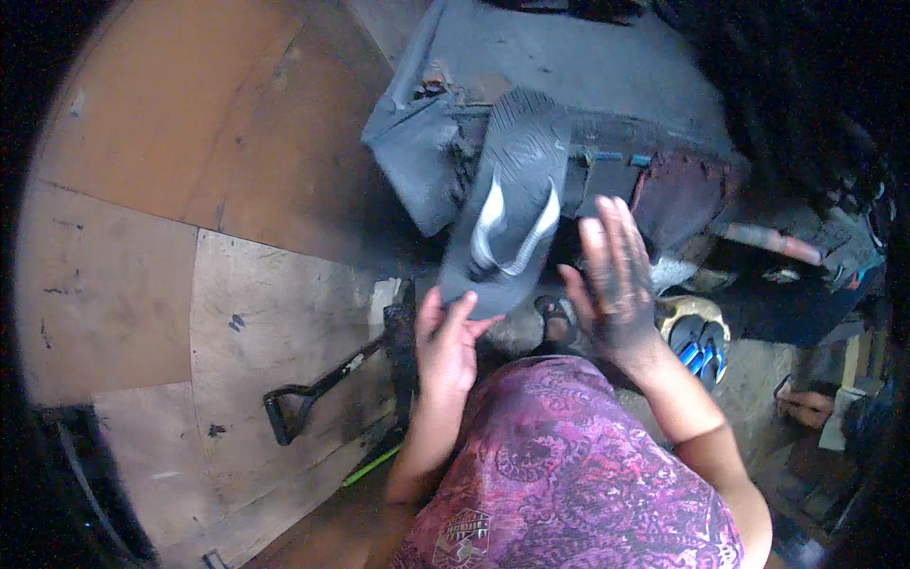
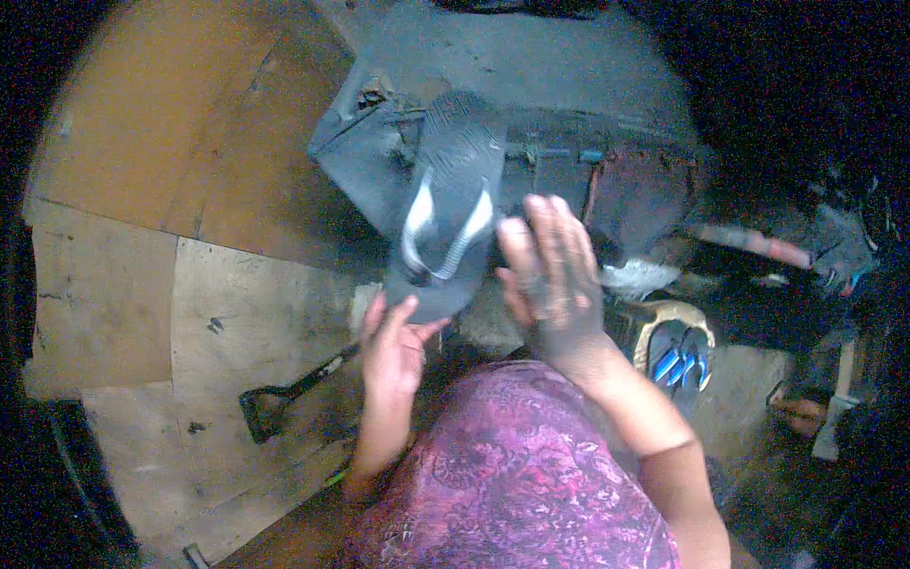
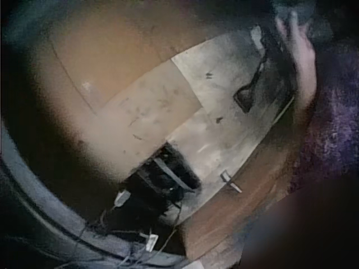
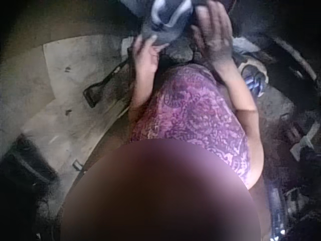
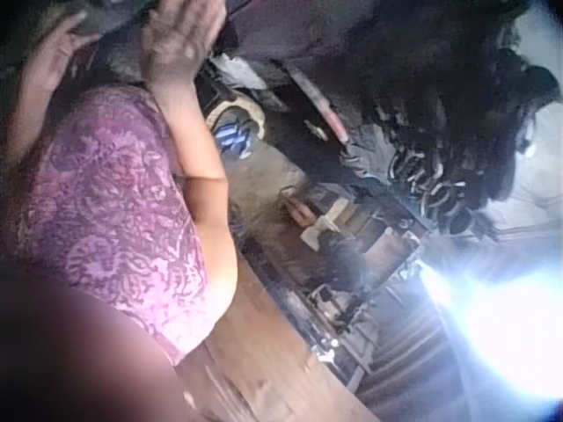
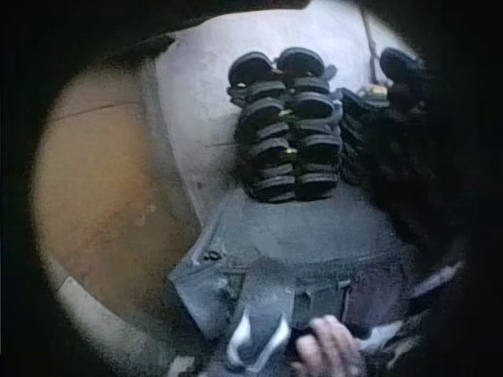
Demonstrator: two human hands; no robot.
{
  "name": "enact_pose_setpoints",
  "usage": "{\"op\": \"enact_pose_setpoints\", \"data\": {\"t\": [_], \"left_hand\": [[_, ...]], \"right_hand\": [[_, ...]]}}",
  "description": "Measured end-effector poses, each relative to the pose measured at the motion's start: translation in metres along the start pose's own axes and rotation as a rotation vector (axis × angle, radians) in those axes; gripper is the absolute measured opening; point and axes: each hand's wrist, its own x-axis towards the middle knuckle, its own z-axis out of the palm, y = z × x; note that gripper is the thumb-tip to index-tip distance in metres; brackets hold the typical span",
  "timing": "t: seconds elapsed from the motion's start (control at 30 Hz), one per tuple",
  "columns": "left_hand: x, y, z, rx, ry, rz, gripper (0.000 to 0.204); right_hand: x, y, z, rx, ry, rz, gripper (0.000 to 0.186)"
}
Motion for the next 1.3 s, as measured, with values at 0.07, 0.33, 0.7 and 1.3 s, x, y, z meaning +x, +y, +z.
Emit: {"op": "enact_pose_setpoints", "data": {"t": [0.07,0.33,0.7,1.3], "left_hand": [[0.002,-0.022,0.007,0.000,-0.054,-0.194,0.028],[0.002,-0.043,0.008,-0.157,-0.247,-0.332,0.025],[-0.017,-0.016,-0.053,0.070,-0.258,-0.323,0.049],[-0.062,0.024,-0.039,1.036,0.131,0.166,0.041]], "right_hand": [[-0.024,0.007,-0.016,0.027,-0.096,0.255,0.074],[-0.074,0.003,-0.043,0.164,-0.220,0.669,0.055],[-0.057,0.012,-0.030,0.663,-0.075,1.007,0.057],[-0.076,-0.003,0.086,1.452,-0.356,1.401,0.091]]}}
